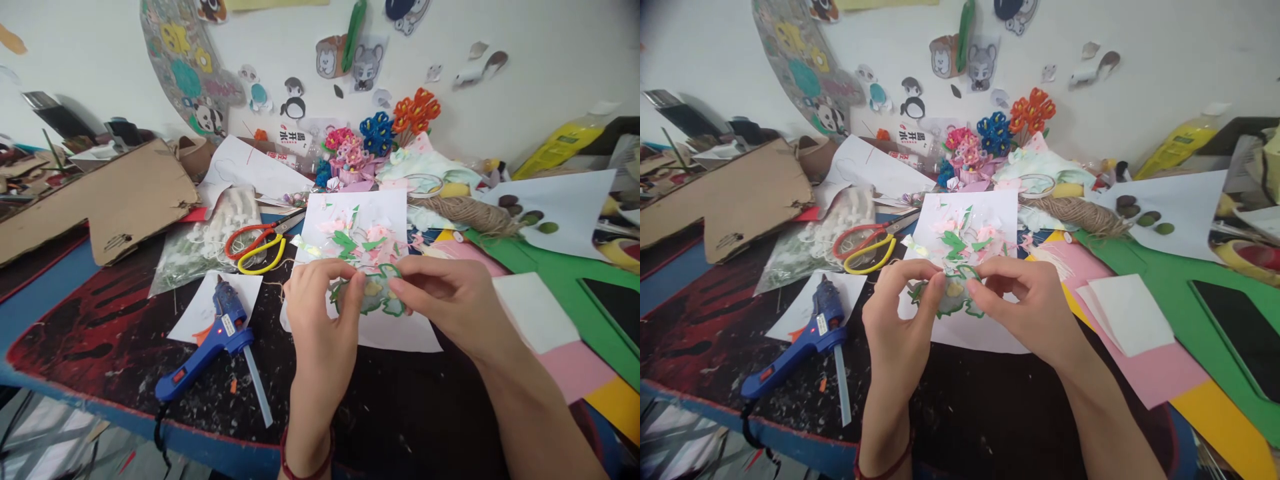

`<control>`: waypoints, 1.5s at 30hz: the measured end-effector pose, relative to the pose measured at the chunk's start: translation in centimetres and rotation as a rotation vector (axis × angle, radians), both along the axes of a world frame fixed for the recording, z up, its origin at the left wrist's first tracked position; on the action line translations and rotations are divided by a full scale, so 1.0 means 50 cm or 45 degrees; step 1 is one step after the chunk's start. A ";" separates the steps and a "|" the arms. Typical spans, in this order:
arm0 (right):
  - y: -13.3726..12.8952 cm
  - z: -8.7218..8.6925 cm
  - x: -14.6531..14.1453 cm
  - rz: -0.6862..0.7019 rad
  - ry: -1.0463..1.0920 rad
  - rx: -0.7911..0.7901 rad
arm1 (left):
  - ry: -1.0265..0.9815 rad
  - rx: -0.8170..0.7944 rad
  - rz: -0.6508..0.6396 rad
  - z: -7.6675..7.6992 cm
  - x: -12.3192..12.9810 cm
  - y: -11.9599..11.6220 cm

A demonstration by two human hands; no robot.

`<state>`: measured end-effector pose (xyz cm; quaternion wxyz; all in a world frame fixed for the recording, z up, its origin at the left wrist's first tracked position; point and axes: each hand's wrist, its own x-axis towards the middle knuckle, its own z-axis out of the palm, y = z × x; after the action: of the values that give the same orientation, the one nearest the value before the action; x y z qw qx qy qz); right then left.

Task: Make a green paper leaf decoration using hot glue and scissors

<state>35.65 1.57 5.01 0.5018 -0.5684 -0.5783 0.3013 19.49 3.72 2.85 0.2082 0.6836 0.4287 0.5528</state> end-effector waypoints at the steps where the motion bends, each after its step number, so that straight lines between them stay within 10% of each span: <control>1: 0.001 0.000 0.000 -0.004 0.010 0.003 | 0.010 -0.001 0.000 0.000 0.000 0.000; 27: 0.003 -0.005 0.032 0.115 -0.012 -0.225 | 0.109 -0.190 -0.129 -0.003 0.000 -0.003; 45: 0.001 -0.005 0.015 0.031 -0.150 0.154 | 0.010 -0.031 -0.053 0.001 -0.004 -0.008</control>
<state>36.41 1.60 4.74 0.4965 -0.5468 -0.6308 0.2379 19.29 3.34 2.89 0.2261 0.6919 0.4219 0.5405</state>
